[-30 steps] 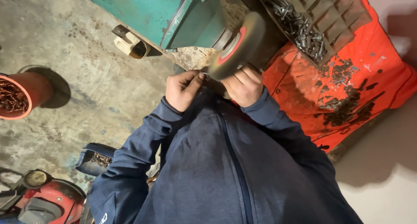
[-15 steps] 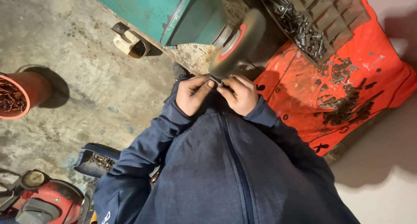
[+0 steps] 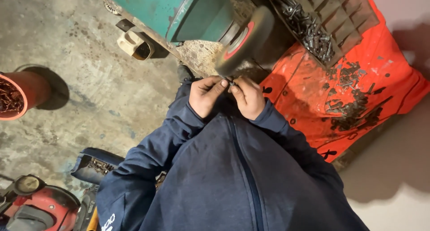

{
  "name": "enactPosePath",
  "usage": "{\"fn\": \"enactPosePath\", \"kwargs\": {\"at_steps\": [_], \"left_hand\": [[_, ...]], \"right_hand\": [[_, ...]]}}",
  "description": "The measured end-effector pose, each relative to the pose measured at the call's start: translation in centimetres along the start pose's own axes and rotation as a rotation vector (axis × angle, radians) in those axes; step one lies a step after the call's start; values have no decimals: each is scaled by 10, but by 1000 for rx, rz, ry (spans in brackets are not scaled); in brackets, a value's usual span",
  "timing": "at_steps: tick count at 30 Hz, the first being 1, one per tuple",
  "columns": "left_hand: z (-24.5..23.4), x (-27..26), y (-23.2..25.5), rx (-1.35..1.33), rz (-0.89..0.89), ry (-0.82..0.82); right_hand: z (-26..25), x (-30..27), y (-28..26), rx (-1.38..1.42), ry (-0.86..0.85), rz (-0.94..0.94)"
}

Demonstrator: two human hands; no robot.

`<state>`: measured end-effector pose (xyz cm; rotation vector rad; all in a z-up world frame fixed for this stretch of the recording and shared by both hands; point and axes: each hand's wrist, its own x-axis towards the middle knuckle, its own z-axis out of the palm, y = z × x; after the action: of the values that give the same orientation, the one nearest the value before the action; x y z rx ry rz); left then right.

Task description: The person repeatedly picks up small metal parts from a red cloth and grinds them against a rotating bench grinder wheel. The person holds each part with both hands, rotates it against the wheel, and then places it back on the cloth.

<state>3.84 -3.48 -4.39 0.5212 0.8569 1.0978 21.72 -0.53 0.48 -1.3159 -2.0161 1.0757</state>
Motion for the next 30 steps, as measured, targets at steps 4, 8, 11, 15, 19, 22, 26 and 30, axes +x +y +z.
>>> {"fn": "enactPosePath", "kwargs": {"at_steps": [4,8,11,15,19,22,26,30], "left_hand": [[0,3,-4,26,25,-12],[-3,4,-12,21,20,3],[-3,7,-14,12,42,2],[0,8,-8,2,10,10],[-1,11,-16,5,-36,5],[-1,14,-20,-37,-44,-8],[-1,11,-1,-126,-132,-81],[-18,5,-7,49,-109,-71]], "right_hand": [[5,-11,25,185,-93,112],[23,-29,64,966,-202,525],[28,-30,69,1393,-233,700],[34,-33,82,1656,-369,759],[35,-38,89,1834,-444,759],[33,-41,93,1860,-484,743],[28,-34,86,1574,-464,734],[12,-32,82,240,-424,292]]}}
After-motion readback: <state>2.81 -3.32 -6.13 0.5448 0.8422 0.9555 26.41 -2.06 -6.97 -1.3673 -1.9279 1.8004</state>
